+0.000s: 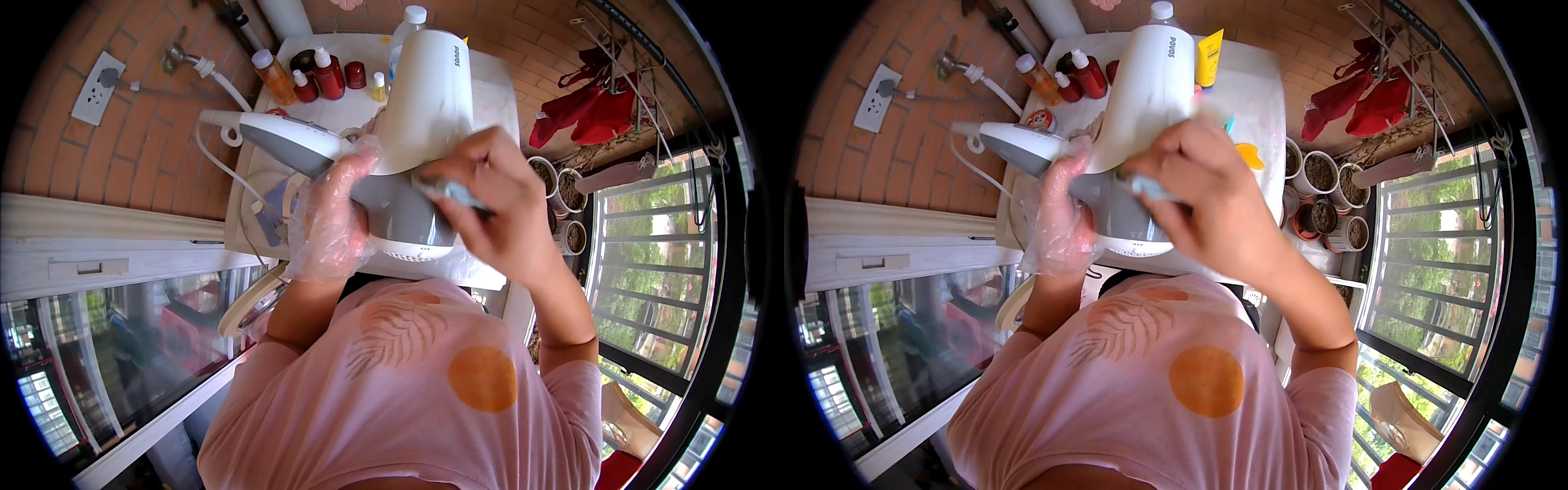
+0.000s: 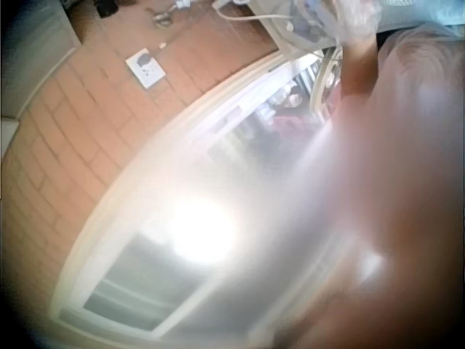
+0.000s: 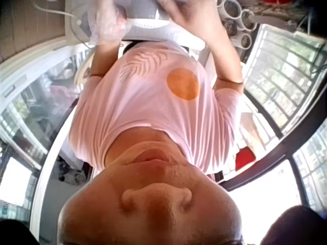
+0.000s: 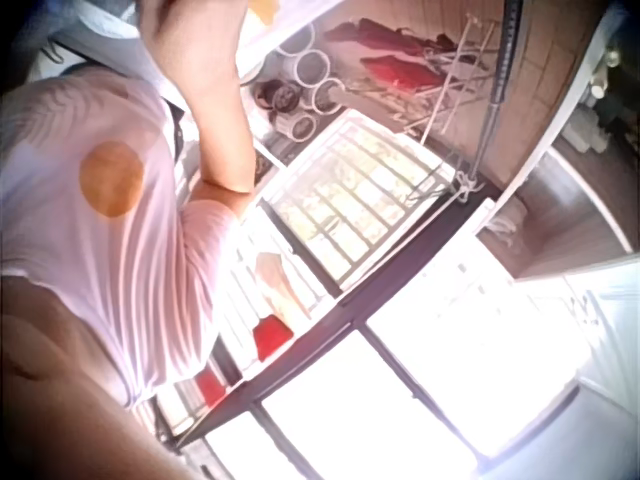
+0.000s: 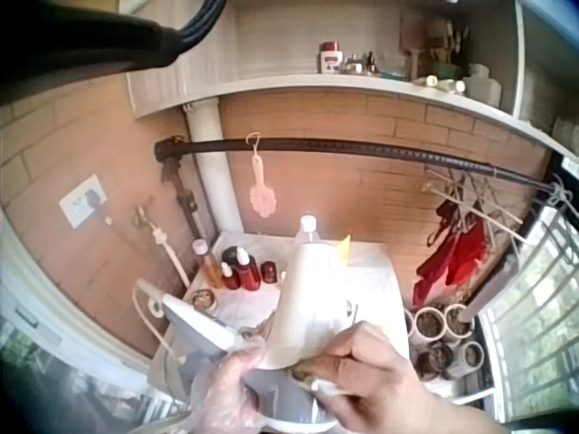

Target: The person wipes various cosmetic bottles and tubes on a table with a cloth. They then pick up a white hair dryer and meticulously wipe its exterior surfaces, including the handle, body, and vents, using the cloth. The person rotates the hair dryer to clean all sides.

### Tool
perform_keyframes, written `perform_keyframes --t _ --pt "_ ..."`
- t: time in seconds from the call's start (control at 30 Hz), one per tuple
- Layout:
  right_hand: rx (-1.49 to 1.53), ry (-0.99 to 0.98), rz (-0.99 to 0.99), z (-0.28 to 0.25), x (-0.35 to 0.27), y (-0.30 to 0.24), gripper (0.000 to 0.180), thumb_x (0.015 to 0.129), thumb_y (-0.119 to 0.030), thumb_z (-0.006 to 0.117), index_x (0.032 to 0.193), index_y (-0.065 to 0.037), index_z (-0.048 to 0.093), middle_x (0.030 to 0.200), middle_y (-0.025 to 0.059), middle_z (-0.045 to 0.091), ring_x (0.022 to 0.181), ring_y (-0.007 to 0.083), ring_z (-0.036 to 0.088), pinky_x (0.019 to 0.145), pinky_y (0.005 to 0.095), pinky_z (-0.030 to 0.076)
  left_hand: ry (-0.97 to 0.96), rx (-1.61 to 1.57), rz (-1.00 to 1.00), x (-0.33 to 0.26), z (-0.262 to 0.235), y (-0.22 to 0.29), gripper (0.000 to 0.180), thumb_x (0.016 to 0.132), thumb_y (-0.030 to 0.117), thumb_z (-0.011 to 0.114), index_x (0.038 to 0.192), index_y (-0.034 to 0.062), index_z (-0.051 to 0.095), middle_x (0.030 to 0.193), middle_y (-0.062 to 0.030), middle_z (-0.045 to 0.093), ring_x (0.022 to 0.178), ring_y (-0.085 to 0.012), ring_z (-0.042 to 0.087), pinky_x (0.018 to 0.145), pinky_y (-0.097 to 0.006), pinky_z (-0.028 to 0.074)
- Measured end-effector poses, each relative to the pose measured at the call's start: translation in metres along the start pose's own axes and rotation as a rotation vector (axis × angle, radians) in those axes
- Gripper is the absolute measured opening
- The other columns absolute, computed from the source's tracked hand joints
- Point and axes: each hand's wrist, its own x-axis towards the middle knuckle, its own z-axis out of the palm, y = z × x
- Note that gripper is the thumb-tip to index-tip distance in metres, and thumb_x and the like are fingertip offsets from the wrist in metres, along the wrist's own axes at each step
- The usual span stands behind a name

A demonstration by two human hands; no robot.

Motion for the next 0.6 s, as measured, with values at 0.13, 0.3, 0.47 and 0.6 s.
perform_keyframes --t 0.13,0.3,0.47,0.6 --pt "-0.129 0.179 0.042 -0.009 0.028 0.021 0.014 0.074 -0.005 0.067 0.087 0.001 0.065 0.077 0.0146 0.054 0.068 0.0288 0.055 0.062 0.0339 0.045 -0.121 0.013 -0.05 -0.013 -0.001 0.001 0.035 0.074 0.005 0.055 0.108 -0.0003 0.049 0.118 -0.011 0.053 0.107 -0.0169 0.049 0.097 -0.031 0.035" --pt "-0.088 0.07 0.006 -0.01 0.027 0.028 0.02 0.07 -0.004 0.067 0.09 0.001 0.064 0.077 0.0139 0.053 0.075 0.0305 0.054 0.068 0.036 0.045 -0.11 0.045 -0.054 -0.019 0.007 0.007 0.033 0.075 0.009 0.057 0.106 0.0011 0.05 0.113 -0.0094 0.054 0.103 -0.0171 0.05 0.095 -0.031 0.036" --pt "-0.095 0.01 -0.011 -0.007 0.025 0.016 0.021 0.068 -0.002 0.066 0.089 -0.001 0.064 0.078 0.0122 0.053 0.08 0.0302 0.052 0.071 0.039 0.044 -0.08 0.144 0.036 -0.014 -0.009 0.002 0.034 0.074 0.011 0.059 0.105 0.0009 0.05 0.106 -0.0081 0.056 0.097 -0.0163 0.052 0.089 -0.03 0.04" --pt "-0.172 0.026 0.007 -0.017 0.03 0.031 0.025 0.066 -0.002 0.066 0.091 0.0 0.063 0.077 0.0144 0.052 0.077 0.0314 0.052 0.07 0.0387 0.044 -0.101 0.104 -0.047 -0.022 -0.001 0.006 0.031 0.073 0.009 0.059 0.102 0.001 0.051 0.107 -0.0088 0.056 0.096 -0.0161 0.053 0.088 -0.03 0.041"
